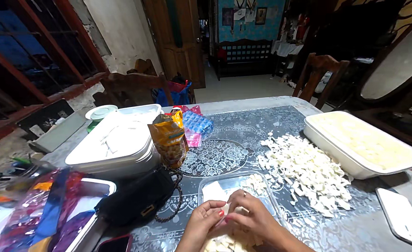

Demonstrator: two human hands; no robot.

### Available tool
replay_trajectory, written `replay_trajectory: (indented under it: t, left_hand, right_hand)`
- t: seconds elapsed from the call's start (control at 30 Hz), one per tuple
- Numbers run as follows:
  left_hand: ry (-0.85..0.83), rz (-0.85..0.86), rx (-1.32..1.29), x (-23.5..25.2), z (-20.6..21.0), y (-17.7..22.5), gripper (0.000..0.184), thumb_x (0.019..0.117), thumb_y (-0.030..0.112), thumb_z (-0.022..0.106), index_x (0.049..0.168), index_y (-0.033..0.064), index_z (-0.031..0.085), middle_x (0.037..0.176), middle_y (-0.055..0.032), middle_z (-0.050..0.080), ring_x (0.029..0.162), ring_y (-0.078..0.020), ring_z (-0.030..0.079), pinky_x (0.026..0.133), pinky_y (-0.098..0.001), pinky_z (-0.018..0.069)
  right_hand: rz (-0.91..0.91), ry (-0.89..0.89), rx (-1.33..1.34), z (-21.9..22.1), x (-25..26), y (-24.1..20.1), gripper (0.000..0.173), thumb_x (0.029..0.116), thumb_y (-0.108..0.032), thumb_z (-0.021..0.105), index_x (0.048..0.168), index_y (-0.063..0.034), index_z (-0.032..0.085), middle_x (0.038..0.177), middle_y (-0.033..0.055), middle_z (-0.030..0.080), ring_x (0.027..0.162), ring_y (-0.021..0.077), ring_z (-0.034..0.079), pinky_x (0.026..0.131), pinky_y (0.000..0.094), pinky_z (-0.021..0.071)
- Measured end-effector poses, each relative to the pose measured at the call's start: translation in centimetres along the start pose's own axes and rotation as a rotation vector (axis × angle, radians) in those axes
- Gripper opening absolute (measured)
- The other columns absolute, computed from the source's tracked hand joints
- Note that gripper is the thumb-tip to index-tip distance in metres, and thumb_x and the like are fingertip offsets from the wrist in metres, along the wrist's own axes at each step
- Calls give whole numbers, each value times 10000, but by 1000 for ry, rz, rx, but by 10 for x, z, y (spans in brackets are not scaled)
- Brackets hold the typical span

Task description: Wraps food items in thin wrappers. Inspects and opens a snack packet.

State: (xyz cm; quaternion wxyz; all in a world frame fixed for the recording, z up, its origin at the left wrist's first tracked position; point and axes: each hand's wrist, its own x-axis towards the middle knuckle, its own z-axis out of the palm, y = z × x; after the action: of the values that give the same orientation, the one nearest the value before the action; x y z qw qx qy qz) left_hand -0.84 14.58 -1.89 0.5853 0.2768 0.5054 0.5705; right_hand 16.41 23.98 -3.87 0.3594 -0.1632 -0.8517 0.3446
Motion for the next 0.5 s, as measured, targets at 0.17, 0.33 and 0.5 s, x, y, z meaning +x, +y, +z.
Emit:
replay_trajectory:
  t: [0.17,0.33,0.5]
  left_hand:
    - [23,302,388,-4,4,-11,174,879,44,714,1041,-16,708,916,-31,727,781,-69,698,719,-239,592]
    - [46,320,368,-3,-2,-6,127,862,-80,630,906,-7,724,875,-25,761,779,-60,723,769,-240,607]
    - [64,246,78,-1,-1,-5,218,771,-163,697,896,10,654,828,-37,740,709,-109,715,699,-267,616]
  right_hand:
    - [426,12,247,-6,4,-13,150,931,-95,686,1025,21,673,819,19,672,698,20,607,685,202,520]
    - [493,-64,188,-17,8,-10,211,982,-91,629,1132,32,713,935,87,727,806,80,677,799,264,567]
    - [422,-158,107,-9,4,-19,175,941,-116,695,972,55,711,858,124,696,761,143,646,737,308,536]
